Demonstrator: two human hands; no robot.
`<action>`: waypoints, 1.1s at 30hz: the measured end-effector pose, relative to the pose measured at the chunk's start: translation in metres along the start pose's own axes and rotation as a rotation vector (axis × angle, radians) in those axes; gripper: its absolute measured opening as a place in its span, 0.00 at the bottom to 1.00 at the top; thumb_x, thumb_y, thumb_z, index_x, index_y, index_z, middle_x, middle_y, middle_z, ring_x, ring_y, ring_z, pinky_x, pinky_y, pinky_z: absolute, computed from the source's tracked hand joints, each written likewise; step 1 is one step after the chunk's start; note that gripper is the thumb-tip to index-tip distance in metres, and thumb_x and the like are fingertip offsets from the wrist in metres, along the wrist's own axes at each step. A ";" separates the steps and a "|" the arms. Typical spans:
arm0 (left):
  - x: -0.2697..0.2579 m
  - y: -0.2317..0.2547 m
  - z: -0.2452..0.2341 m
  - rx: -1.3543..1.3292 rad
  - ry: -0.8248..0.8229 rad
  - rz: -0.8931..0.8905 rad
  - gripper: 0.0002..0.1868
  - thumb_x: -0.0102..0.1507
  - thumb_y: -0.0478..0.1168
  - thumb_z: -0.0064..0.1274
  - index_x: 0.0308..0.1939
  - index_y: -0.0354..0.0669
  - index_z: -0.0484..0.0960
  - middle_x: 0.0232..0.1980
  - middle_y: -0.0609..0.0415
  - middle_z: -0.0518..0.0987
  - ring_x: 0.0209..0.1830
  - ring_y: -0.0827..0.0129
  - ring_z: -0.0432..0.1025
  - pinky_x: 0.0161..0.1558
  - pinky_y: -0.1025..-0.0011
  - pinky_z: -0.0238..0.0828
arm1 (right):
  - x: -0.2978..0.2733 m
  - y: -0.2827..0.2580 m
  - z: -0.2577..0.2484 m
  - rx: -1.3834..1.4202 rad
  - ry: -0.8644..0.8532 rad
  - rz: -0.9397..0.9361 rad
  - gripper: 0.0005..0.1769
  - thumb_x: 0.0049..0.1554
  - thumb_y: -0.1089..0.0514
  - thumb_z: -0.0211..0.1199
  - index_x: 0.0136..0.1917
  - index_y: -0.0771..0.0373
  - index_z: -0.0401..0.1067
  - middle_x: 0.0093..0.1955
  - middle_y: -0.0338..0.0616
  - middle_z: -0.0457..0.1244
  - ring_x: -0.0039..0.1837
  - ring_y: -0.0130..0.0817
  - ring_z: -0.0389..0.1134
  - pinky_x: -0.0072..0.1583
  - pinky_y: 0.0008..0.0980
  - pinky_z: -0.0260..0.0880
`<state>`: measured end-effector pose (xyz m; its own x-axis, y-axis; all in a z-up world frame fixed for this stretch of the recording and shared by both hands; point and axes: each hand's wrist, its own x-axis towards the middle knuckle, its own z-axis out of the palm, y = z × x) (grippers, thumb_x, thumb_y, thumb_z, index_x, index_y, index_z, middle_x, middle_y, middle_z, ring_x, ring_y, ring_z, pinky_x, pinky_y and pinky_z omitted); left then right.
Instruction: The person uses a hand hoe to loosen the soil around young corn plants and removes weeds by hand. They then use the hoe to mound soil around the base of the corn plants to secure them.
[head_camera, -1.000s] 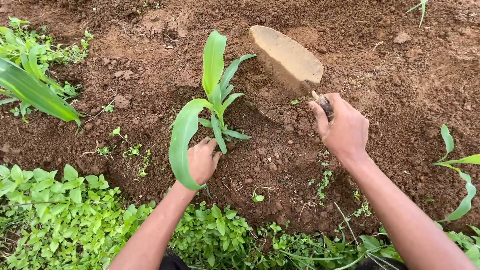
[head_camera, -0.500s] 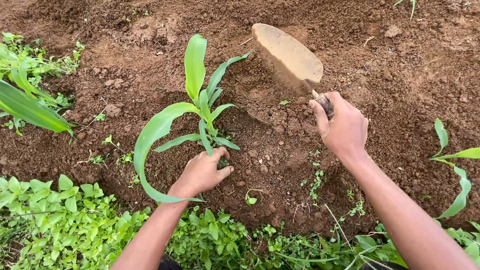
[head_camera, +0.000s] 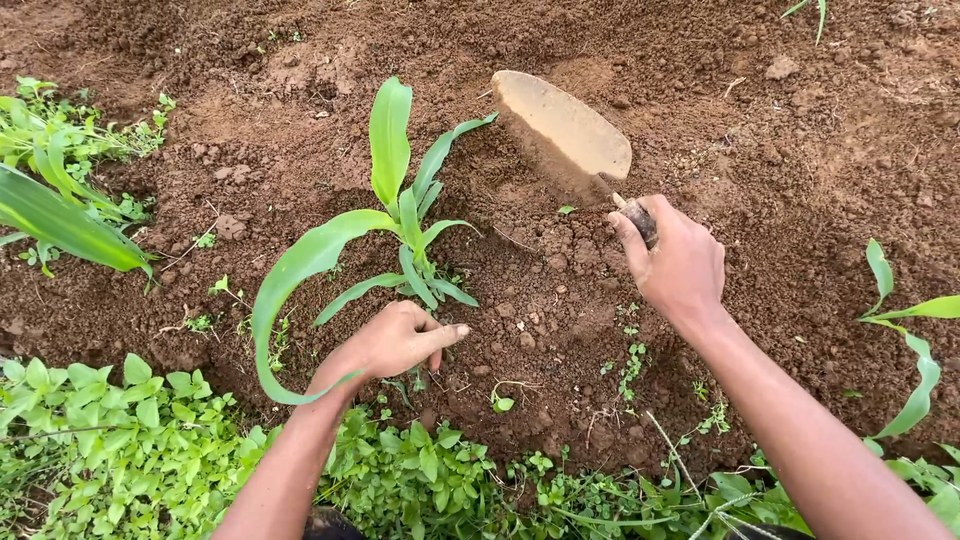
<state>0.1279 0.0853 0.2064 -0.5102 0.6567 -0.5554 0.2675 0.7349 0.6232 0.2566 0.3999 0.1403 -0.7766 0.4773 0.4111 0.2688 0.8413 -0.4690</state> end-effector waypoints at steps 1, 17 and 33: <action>-0.001 0.006 0.001 0.002 -0.006 -0.001 0.21 0.69 0.47 0.47 0.29 0.37 0.85 0.14 0.54 0.70 0.12 0.71 0.57 0.26 0.75 0.62 | 0.000 -0.003 -0.002 -0.001 -0.002 0.005 0.13 0.65 0.45 0.64 0.54 0.55 0.73 0.36 0.48 0.66 0.40 0.53 0.72 0.43 0.50 0.69; 0.005 0.009 0.037 0.131 -0.393 0.036 0.26 0.62 0.56 0.42 0.56 0.47 0.80 0.39 0.54 0.79 0.33 0.72 0.71 0.37 0.71 0.69 | 0.025 0.006 -0.004 0.081 -0.049 0.236 0.16 0.68 0.45 0.62 0.52 0.59 0.73 0.32 0.43 0.64 0.32 0.38 0.61 0.36 0.40 0.60; 0.176 0.058 0.077 0.184 0.907 0.574 0.24 0.64 0.50 0.55 0.63 0.48 0.77 0.68 0.44 0.71 0.74 0.52 0.57 0.74 0.46 0.40 | 0.127 0.062 0.021 -0.338 -0.233 0.382 0.17 0.68 0.45 0.52 0.65 0.54 0.62 0.48 0.64 0.70 0.55 0.66 0.73 0.56 0.61 0.70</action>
<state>0.1161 0.2571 0.1026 -0.6633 0.5964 0.4521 0.7382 0.4218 0.5265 0.1624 0.5071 0.1470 -0.6834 0.7276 0.0593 0.6935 0.6724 -0.2586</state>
